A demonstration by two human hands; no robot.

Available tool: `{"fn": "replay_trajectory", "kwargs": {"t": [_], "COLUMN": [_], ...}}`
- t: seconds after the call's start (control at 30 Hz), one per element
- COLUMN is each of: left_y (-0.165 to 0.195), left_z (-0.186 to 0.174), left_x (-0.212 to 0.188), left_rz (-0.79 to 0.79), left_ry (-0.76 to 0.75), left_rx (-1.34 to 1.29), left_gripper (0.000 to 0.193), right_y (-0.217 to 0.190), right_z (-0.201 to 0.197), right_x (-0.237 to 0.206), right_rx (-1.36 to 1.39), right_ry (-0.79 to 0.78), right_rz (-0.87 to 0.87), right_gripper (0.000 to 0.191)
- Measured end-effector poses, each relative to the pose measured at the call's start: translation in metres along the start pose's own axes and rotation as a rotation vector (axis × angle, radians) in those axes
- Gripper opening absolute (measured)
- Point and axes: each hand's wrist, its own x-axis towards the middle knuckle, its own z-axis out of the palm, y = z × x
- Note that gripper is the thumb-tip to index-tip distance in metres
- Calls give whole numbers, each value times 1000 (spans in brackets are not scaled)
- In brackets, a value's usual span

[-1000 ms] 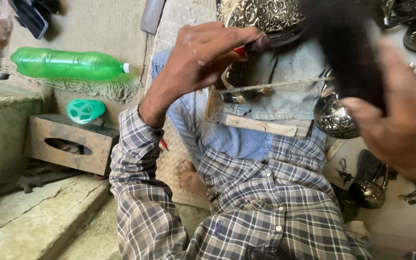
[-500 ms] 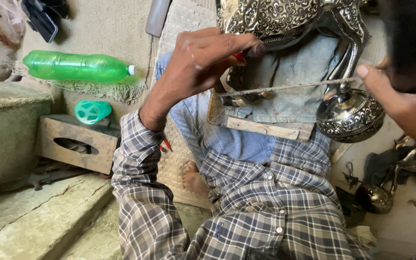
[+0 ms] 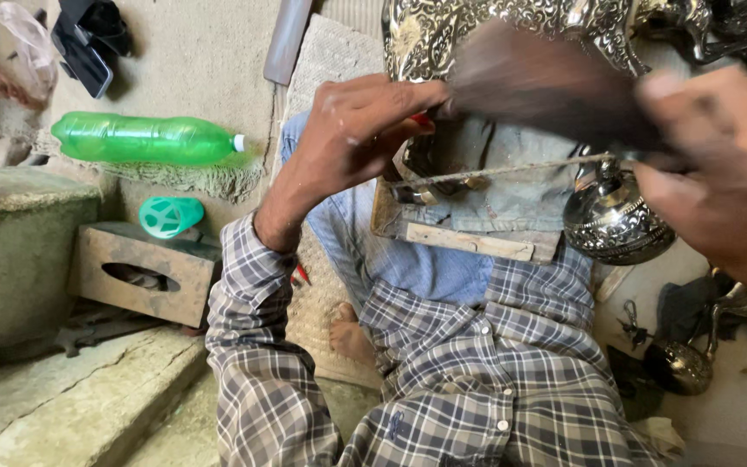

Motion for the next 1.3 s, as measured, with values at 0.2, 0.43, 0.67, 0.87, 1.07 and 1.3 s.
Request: {"fn": "replay_trajectory", "kwargs": {"t": [0.2,0.43,0.67,0.87,1.07,1.3], "left_y": [4,5,-1,0,4,0], "left_z": [-3,-9,-2,1,-7,3], "left_x": [1,0,-7,-8,-11,-17], "left_rz": [-5,-26,13,-42,-44,-51], "left_ry": [15,-27,45,34,3,85], "left_rx": [5,25,31,46,64,43], "left_gripper": [54,53,49,48,50,46], "right_y": [12,16,6,4,7,10], "right_z": [15,14,7,9,11,10], "right_x": [-6,-10,0,-3,-4,0], "right_rx": [-191,-17,-68,-70,-100,-79], "right_ry": [4,44,49,43,94,91], "right_rz": [-114,-122,-128,-114,-199,-196], "right_gripper": [65,73,78,81,79,79]}}
